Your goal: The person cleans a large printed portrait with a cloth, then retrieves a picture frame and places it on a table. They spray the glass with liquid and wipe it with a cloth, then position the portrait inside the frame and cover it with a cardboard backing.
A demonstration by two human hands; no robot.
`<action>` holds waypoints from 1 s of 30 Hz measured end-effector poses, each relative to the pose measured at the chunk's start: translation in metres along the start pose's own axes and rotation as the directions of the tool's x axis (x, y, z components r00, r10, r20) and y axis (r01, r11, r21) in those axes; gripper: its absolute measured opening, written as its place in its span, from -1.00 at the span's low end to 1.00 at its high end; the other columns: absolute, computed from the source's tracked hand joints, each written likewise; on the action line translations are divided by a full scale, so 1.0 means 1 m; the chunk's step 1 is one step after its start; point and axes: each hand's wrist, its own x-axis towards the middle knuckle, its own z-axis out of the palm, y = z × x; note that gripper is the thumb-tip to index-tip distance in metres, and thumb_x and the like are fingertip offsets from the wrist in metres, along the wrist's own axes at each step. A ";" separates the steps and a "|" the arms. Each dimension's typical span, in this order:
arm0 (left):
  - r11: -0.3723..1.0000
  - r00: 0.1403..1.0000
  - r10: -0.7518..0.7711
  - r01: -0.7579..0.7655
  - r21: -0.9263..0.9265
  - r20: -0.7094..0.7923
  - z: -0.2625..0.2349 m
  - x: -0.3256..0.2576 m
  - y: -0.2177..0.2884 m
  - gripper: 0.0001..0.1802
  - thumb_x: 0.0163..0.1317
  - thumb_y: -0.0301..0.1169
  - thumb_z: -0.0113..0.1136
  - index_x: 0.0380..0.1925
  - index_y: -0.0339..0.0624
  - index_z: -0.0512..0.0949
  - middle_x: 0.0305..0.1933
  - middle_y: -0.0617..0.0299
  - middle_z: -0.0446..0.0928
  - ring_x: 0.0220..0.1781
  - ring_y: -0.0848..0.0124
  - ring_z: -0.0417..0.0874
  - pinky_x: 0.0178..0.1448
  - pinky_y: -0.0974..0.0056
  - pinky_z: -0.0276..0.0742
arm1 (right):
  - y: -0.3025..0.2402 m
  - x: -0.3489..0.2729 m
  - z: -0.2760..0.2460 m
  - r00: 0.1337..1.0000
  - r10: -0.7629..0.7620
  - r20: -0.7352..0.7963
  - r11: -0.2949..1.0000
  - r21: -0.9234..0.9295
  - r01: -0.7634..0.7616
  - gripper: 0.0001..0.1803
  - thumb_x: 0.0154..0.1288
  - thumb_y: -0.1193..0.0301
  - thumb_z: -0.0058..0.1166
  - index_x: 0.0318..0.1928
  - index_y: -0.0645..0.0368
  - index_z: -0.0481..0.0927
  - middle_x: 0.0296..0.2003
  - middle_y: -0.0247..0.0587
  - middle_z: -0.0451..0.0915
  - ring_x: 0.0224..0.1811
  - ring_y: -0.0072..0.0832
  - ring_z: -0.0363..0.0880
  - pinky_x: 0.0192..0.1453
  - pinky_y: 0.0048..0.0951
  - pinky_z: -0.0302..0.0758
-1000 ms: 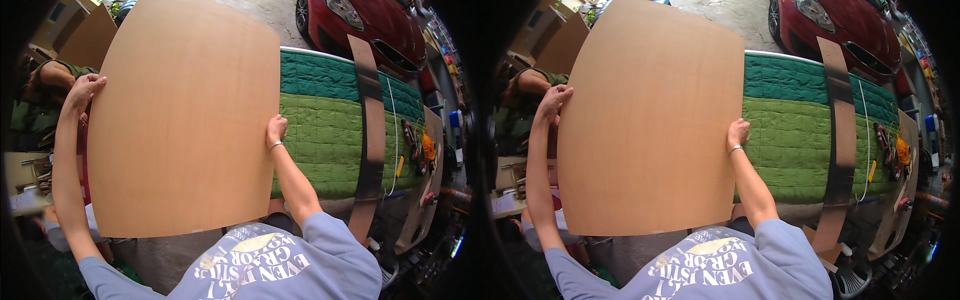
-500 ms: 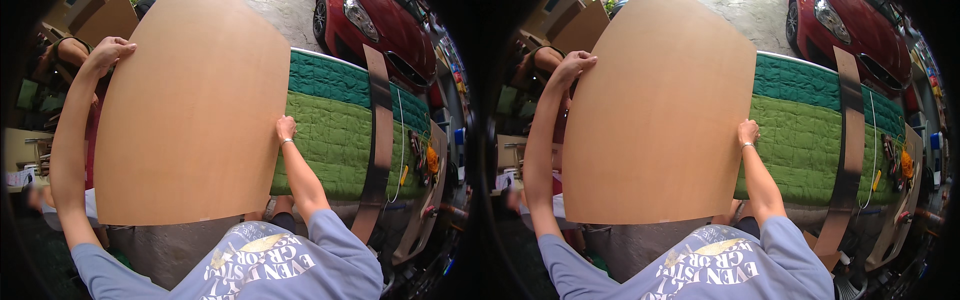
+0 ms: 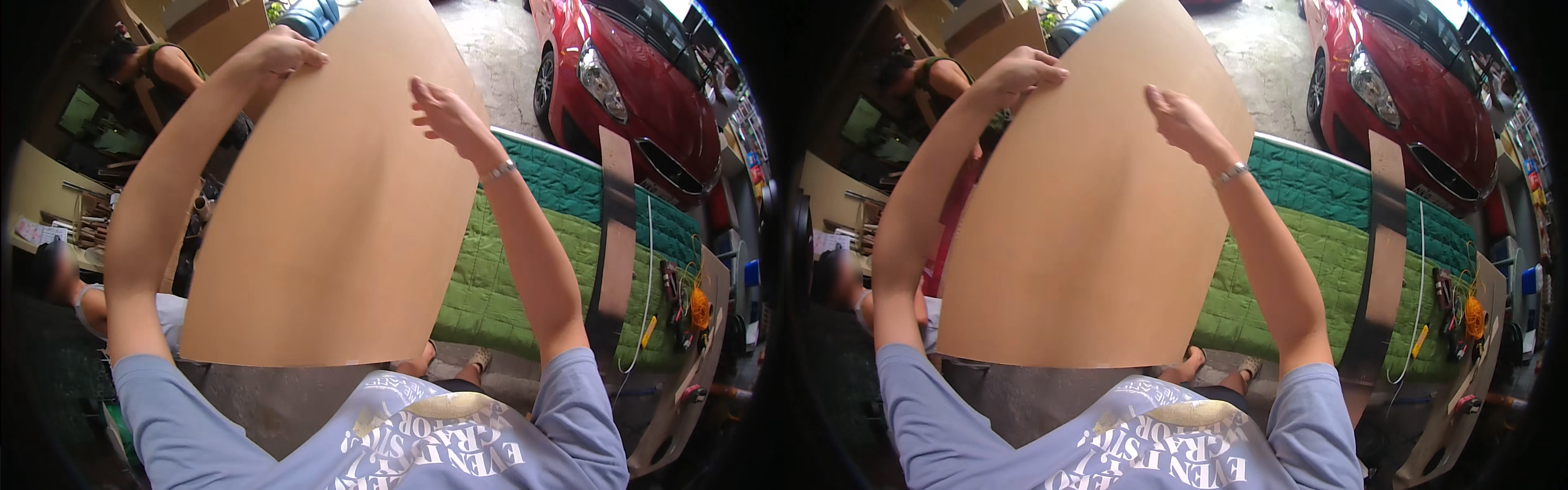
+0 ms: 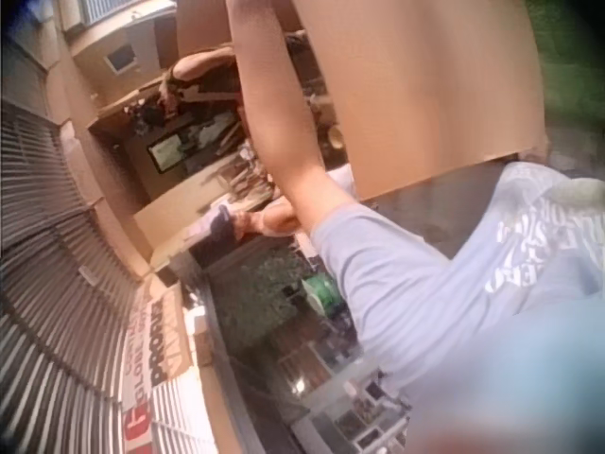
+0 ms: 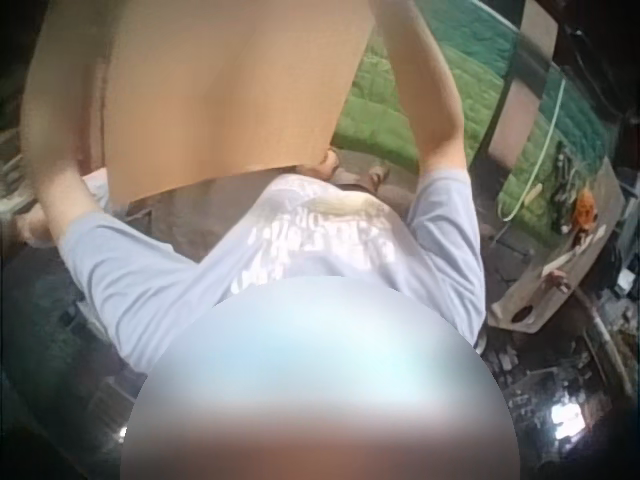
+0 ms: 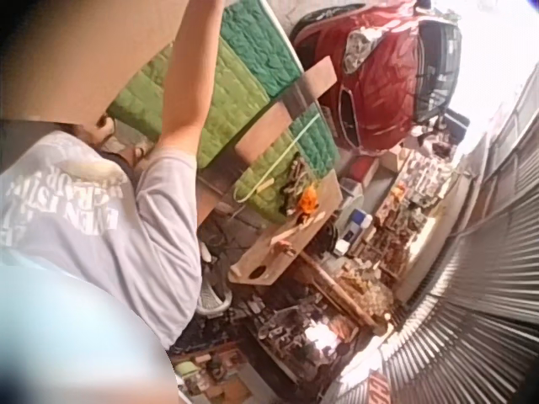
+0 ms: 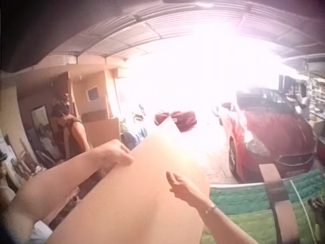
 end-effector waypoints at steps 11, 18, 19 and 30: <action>0.997 0.994 0.076 -0.077 0.006 0.082 0.098 -0.050 0.165 -0.61 0.16 -0.35 0.48 -0.08 -0.40 0.72 -0.05 -0.01 0.69 -0.04 0.22 0.73 0.03 0.13 0.70 | -0.109 -0.072 -0.093 0.996 -0.076 0.048 0.993 0.097 0.071 0.18 0.29 -0.59 -0.32 0.09 0.49 0.48 -0.09 0.15 0.57 -0.15 -0.10 0.76 -0.10 -0.11 0.76; 0.992 0.975 0.129 -0.128 -0.013 0.180 0.182 -0.071 0.240 -0.58 0.10 -0.38 0.49 -0.12 -0.51 0.70 -0.06 -0.12 0.69 -0.09 0.14 0.77 -0.02 0.10 0.78 | -0.106 -0.127 -0.175 0.998 -0.048 0.045 0.987 0.154 0.041 0.15 0.38 -0.53 -0.41 0.17 0.49 0.48 -0.20 0.06 0.60 -0.47 -0.33 0.65 -0.27 -0.37 0.75; 0.989 0.968 0.147 -0.145 -0.024 0.202 0.195 -0.073 0.250 -0.61 0.10 -0.40 0.48 -0.14 -0.51 0.70 -0.10 -0.12 0.70 -0.12 0.13 0.79 -0.03 0.09 0.80 | -0.102 -0.137 -0.187 0.997 -0.070 0.041 0.986 0.157 0.063 0.14 0.38 -0.53 -0.39 0.16 0.48 0.49 -0.19 0.04 0.61 -0.49 -0.35 0.63 -0.26 -0.39 0.74; 0.864 0.958 0.166 -0.255 0.434 0.233 0.356 -0.104 0.348 -0.65 -0.01 -0.17 0.51 -0.39 -0.27 0.79 -0.41 0.12 0.76 -0.45 0.36 0.81 -0.35 0.32 0.75 | -0.007 -0.243 -0.297 0.983 -0.173 0.060 0.928 0.344 0.143 -0.34 0.30 -0.04 0.41 0.02 0.37 0.64 -0.23 -0.33 0.60 -0.24 -0.63 0.62 -0.03 -0.51 0.69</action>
